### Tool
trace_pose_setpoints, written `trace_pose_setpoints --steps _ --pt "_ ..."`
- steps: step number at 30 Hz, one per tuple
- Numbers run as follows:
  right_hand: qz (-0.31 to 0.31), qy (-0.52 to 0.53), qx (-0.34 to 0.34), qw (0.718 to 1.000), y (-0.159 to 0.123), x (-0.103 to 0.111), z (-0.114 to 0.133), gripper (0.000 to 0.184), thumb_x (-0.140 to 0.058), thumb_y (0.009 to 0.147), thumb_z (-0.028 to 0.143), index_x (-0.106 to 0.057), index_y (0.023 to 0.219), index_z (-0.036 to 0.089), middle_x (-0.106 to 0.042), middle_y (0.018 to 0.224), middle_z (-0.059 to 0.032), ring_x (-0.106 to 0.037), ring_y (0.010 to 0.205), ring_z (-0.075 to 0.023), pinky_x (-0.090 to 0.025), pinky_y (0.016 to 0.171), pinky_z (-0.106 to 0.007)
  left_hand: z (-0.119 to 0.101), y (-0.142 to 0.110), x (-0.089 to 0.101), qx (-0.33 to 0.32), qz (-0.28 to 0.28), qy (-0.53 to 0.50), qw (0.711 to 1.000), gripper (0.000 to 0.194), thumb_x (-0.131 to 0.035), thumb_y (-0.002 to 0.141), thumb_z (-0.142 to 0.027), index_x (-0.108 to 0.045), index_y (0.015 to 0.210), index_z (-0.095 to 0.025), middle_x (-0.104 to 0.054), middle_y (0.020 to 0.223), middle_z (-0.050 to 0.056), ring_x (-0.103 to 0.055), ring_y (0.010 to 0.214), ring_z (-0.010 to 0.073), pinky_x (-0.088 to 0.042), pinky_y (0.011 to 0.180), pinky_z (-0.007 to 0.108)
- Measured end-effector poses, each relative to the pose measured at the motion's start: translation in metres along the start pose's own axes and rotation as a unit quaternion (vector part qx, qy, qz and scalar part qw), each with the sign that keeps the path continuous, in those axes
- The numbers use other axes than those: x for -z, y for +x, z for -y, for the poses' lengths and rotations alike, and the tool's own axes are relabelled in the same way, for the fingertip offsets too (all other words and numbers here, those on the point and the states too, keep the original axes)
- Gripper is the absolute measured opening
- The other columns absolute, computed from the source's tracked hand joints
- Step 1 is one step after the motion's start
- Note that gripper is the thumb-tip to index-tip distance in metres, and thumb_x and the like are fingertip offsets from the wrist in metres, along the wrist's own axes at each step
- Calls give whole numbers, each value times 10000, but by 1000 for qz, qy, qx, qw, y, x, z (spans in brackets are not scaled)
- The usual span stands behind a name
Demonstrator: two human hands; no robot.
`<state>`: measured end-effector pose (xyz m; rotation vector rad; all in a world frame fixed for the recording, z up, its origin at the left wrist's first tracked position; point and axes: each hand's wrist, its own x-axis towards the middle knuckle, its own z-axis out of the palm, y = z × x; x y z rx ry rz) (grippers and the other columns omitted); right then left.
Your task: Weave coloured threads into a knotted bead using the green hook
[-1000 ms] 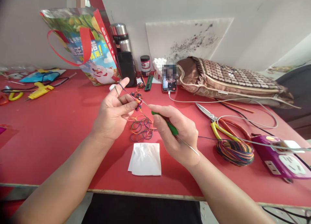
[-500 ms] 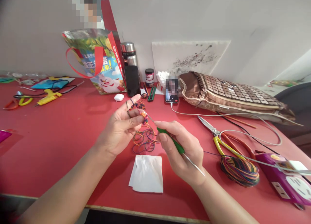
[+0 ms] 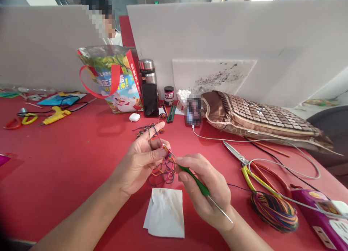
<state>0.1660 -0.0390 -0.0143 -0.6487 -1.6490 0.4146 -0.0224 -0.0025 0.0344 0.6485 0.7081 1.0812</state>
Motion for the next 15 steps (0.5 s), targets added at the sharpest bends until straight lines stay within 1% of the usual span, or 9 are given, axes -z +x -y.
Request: trace_pose_setpoints --steps 4,6,9,12,15 --pt "21 -8 19 1000 2 3 1 462 -638 964 -33 -748 1331 225 -793 912 -41 -769 753 -178 -649 679 -297 -2 1 1 -1 7 -11 1000 1189 -978 756 -68 -332 1751 -156 -808 844 -7 -713 701 83 -494 630 161" --pt "30 -13 24 999 2 4 1 452 -634 962 -29 -747 1319 223 -798 894 -46 -774 744 -190 -654 672 -311 -3 1 1 -3 8 -16 1000 1196 -1007 719 -66 -375 1731 -158 -813 842 -3 -720 710 83 -479 625 156" --pt "33 -15 25 999 4 5 2 449 -627 955 -31 -754 1305 220 -795 880 -44 -771 733 -187 -654 671 -308 -4 1 -1 -4 1 -16 1000 1162 -1031 686 -71 -447 1688 -152 -808 827 -6 -730 731 94 -494 653 167" --pt "23 -15 17 999 5 5 3 466 -626 947 -36 -761 1310 224 -793 899 -39 -758 713 -172 -642 651 -293 -4 0 -2 -7 -5 -15 1000 1100 -1020 701 -75 -483 1658 -135 -798 818 -11 -726 734 99 -520 685 190" --pt "10 -10 8 1000 4 4 3 482 -623 956 -33 -755 1337 230 -780 904 -33 -743 699 -162 -630 637 -286 -4 0 -3 -6 -3 -6 1000 1044 -990 742 -69 -486 1653 -134 -792 824 -17 -726 738 102 -538 705 208"
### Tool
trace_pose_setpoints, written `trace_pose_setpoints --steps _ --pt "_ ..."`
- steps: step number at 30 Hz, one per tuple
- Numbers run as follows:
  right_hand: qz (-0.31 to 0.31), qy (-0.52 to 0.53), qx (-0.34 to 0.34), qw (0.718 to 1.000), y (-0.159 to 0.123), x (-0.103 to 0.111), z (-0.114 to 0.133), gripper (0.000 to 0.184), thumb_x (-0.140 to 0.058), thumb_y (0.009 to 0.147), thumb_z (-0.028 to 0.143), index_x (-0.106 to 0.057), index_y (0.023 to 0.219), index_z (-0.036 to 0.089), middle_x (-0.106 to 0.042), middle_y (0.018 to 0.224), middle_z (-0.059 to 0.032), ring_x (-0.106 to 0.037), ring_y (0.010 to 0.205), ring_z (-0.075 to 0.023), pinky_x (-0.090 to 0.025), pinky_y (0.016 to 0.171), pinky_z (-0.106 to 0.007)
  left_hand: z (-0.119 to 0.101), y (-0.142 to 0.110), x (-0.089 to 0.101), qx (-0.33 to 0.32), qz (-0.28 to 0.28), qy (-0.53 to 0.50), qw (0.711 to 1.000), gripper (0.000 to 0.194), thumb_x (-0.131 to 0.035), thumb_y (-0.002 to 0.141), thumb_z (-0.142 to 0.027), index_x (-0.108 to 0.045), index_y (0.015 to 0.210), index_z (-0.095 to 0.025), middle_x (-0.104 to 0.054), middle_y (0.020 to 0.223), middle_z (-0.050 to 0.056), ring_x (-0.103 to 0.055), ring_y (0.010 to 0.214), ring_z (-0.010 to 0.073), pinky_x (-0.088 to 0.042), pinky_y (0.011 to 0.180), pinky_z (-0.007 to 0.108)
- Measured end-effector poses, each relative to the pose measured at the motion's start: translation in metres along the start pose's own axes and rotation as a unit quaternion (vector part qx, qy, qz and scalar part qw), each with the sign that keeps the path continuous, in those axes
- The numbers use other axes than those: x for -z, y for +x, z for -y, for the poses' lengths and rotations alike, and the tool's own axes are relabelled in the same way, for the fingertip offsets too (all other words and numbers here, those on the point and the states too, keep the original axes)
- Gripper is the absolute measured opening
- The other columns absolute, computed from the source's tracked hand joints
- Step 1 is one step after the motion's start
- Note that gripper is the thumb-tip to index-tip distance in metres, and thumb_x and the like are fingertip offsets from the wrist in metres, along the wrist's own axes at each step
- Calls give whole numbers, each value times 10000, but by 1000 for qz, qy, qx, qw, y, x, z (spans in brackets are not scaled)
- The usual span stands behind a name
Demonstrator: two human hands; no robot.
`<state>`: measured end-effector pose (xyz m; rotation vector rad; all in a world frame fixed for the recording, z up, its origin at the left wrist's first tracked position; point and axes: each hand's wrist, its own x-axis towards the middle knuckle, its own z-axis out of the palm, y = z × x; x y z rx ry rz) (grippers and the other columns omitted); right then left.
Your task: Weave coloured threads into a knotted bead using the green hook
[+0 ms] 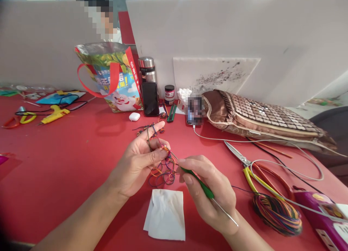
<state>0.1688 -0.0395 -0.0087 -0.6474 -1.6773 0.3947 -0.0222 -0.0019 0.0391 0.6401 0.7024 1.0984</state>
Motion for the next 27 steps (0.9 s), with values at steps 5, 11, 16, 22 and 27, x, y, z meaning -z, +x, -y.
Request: trace_pose_setpoints --steps 5,11,16,22,27 --pt "-9 3 -2 1000 -2 -1 -1 442 -631 980 -9 -754 1331 228 -766 870 -36 -735 691 -176 -627 626 -308 0 -1 0 -9 -7 11 1000 992 -960 769 -60 -493 1642 -132 -792 833 -19 -720 737 101 -542 711 216" --pt "-9 -5 -3 1000 2 1 1 352 -613 1021 43 -762 1281 229 -780 857 -42 -743 637 -177 -626 574 -308 -2 -1 -2 -9 -16 17 1000 982 -1001 727 -94 -544 1595 -125 -791 819 -11 -696 718 84 -474 634 167" --pt "-6 9 -8 1000 3 3 2 321 -608 1019 49 -777 1236 216 -781 876 -53 -744 643 -171 -629 568 -303 -3 0 -1 7 -12 12 1000 1109 -1084 628 -164 -545 1595 -120 -784 813 -6 -632 650 71 -364 537 157" --pt "0 15 -8 1000 2 4 2 342 -611 1013 43 -782 1249 221 -776 861 -49 -750 649 -177 -635 577 -308 -2 2 4 55 -4 -30 998 952 -982 727 -63 -595 1592 -162 -751 800 6 -546 581 59 -320 512 168" --pt "10 11 -2 1000 2 4 1 402 -618 975 2 -776 1273 220 -780 869 -44 -753 661 -174 -639 588 -304 0 4 7 80 6 -50 996 916 -962 740 -46 -614 1579 -165 -722 789 0 -410 520 24 -274 489 162"
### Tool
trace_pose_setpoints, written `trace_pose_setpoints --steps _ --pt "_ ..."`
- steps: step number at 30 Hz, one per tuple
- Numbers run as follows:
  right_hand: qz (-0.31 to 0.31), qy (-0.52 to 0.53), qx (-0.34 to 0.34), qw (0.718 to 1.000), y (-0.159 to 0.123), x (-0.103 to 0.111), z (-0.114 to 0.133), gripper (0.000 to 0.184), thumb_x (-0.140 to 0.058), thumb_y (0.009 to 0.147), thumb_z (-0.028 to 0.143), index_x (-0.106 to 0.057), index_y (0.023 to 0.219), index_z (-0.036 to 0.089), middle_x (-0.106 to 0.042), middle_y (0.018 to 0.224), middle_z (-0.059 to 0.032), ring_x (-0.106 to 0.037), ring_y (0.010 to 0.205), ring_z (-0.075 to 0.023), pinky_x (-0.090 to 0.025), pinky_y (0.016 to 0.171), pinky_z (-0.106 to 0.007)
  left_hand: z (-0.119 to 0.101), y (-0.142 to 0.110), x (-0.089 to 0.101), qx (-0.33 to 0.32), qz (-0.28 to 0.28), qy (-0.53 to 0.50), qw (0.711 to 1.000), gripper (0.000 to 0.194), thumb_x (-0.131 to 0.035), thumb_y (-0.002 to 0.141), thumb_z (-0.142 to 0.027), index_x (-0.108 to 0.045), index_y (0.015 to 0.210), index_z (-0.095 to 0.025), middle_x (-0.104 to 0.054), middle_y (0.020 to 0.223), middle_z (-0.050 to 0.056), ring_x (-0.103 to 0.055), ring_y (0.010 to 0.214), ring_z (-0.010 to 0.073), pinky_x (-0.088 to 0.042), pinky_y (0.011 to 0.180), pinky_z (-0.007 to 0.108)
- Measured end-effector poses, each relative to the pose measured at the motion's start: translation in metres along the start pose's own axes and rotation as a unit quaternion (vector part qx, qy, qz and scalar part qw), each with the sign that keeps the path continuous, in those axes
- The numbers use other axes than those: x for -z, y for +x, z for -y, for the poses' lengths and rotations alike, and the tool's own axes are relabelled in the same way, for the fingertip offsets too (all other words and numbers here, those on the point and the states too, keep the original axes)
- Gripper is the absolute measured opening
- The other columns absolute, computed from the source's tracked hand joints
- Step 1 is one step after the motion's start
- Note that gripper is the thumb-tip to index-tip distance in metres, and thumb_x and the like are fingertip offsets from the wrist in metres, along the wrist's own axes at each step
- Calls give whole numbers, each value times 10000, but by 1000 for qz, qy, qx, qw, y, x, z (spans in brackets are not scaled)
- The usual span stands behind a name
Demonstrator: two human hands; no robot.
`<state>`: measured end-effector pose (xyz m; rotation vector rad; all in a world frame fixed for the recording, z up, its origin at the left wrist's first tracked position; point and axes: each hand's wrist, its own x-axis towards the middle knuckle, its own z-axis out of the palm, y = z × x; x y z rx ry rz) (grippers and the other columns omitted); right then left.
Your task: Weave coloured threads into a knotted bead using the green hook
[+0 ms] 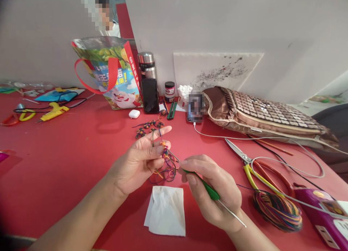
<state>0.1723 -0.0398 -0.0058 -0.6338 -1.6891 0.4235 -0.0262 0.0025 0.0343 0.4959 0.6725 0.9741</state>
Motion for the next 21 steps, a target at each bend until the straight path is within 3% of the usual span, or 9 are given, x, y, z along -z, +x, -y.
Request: trace_pose_setpoints --steps 4,11,17,21 --pt "6 0 11 1000 2 1 1 384 -614 978 11 -779 1259 215 -769 808 -40 -750 647 -187 -632 574 -312 0 0 1 11 2 -3 1000 836 -978 715 -48 -656 1484 -103 -718 782 9 -425 535 23 -277 492 157" --pt "5 -4 9 1000 4 3 3 377 -620 963 3 -786 1227 214 -765 787 -41 -745 625 -193 -624 553 -317 -1 0 0 6 -5 11 1000 915 -979 699 -41 -636 1541 -143 -711 785 4 -500 577 49 -316 517 158" --pt "6 -14 2 1000 0 4 3 449 -619 929 -56 -774 1253 213 -768 842 -35 -746 660 -168 -624 588 -292 -1 -2 -1 -6 -16 16 1000 795 -977 719 -48 -670 1450 -111 -758 806 27 -512 568 44 -300 500 162" --pt "-2 -16 -4 1000 0 3 2 452 -626 931 -47 -780 1262 218 -779 870 -36 -751 666 -165 -622 587 -290 -1 -3 -4 -35 -16 29 999 895 -1046 653 -101 -644 1453 -103 -777 794 15 -549 573 47 -323 506 159"
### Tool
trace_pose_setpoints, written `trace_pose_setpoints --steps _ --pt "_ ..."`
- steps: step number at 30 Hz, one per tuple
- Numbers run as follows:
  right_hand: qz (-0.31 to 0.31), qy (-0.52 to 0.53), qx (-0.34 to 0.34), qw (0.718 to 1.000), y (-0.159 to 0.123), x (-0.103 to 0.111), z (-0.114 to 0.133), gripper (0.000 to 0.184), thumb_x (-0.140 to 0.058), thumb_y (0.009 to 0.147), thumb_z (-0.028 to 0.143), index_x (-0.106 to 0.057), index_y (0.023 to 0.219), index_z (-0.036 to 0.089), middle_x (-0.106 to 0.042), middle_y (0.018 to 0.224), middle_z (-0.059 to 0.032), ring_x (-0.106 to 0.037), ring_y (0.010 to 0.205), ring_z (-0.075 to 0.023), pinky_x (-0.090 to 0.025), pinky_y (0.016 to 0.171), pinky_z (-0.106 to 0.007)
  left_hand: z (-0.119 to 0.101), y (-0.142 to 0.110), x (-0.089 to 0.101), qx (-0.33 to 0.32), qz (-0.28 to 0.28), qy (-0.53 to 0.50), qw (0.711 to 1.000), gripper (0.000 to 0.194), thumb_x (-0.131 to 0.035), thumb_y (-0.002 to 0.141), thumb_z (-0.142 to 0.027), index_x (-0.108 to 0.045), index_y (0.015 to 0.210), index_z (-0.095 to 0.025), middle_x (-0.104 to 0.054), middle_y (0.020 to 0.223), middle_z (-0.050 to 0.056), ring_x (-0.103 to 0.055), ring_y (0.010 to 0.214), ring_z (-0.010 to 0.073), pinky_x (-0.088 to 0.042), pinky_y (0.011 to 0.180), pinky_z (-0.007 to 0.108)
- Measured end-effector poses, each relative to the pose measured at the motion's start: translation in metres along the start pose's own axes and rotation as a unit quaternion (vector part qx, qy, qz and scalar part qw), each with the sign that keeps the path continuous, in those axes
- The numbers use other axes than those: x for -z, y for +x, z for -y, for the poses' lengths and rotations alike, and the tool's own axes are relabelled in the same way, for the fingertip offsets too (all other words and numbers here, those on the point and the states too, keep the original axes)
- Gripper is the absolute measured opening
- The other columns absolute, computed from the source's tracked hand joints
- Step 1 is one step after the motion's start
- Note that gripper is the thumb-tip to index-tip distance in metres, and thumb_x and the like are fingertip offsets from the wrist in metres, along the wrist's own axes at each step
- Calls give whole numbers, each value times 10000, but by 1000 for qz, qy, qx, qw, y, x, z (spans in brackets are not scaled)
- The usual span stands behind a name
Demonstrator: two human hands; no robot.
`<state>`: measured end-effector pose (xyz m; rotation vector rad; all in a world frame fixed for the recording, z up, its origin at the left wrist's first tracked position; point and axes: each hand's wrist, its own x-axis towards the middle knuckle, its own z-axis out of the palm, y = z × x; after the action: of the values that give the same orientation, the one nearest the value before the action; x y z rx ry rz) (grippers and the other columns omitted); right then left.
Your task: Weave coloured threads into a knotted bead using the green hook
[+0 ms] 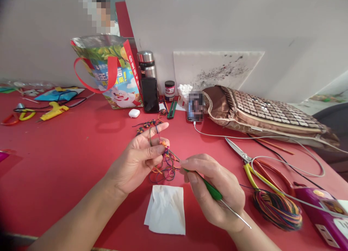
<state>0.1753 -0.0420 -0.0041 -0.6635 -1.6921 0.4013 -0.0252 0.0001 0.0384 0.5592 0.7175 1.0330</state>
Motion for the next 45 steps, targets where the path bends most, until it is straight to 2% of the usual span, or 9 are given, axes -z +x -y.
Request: trace_pose_setpoints --steps 8,14,19,25,36,45 --pt "-8 -4 -10 1000 -1 0 0 434 -636 938 -35 -790 1249 226 -770 853 -31 -747 648 -166 -614 573 -293 1 -1 -2 -37 -8 31 999 963 -1088 612 -159 -621 1453 -118 -797 802 0 -649 634 70 -350 517 159" --pt "2 -5 -9 1000 -4 2 -1 415 -636 952 -31 -780 1255 212 -767 860 -38 -739 664 -164 -618 589 -292 2 -1 -2 -60 -9 45 997 783 -980 741 -87 -620 1436 -117 -801 806 -11 -695 677 74 -440 594 178" --pt "9 1 0 1000 -2 3 0 431 -625 946 -51 -770 1271 193 -749 872 -20 -744 724 -134 -624 655 -258 3 0 0 -64 2 42 997 844 -1004 703 -78 -610 1448 -130 -803 804 -28 -734 720 89 -530 680 199" --pt "-2 -1 2 1000 -3 1 0 435 -623 951 -55 -765 1277 194 -747 894 -16 -738 720 -126 -611 636 -254 2 0 0 -70 10 41 997 788 -996 723 -85 -610 1408 -140 -805 799 -29 -756 721 98 -559 665 188" --pt "6 10 10 1000 -3 3 -2 468 -624 947 -70 -761 1314 186 -755 913 -24 -737 750 -132 -612 649 -262 3 1 1 -65 9 38 997 870 -1063 630 -122 -620 1379 -147 -808 779 -34 -747 704 91 -540 661 181" --pt "5 2 4 1000 -2 3 1 444 -628 942 -69 -764 1276 190 -747 888 -13 -736 735 -125 -609 638 -248 3 0 -1 -81 10 65 995 863 -1055 669 -139 -630 1420 -159 -795 787 -42 -761 726 115 -583 657 205"
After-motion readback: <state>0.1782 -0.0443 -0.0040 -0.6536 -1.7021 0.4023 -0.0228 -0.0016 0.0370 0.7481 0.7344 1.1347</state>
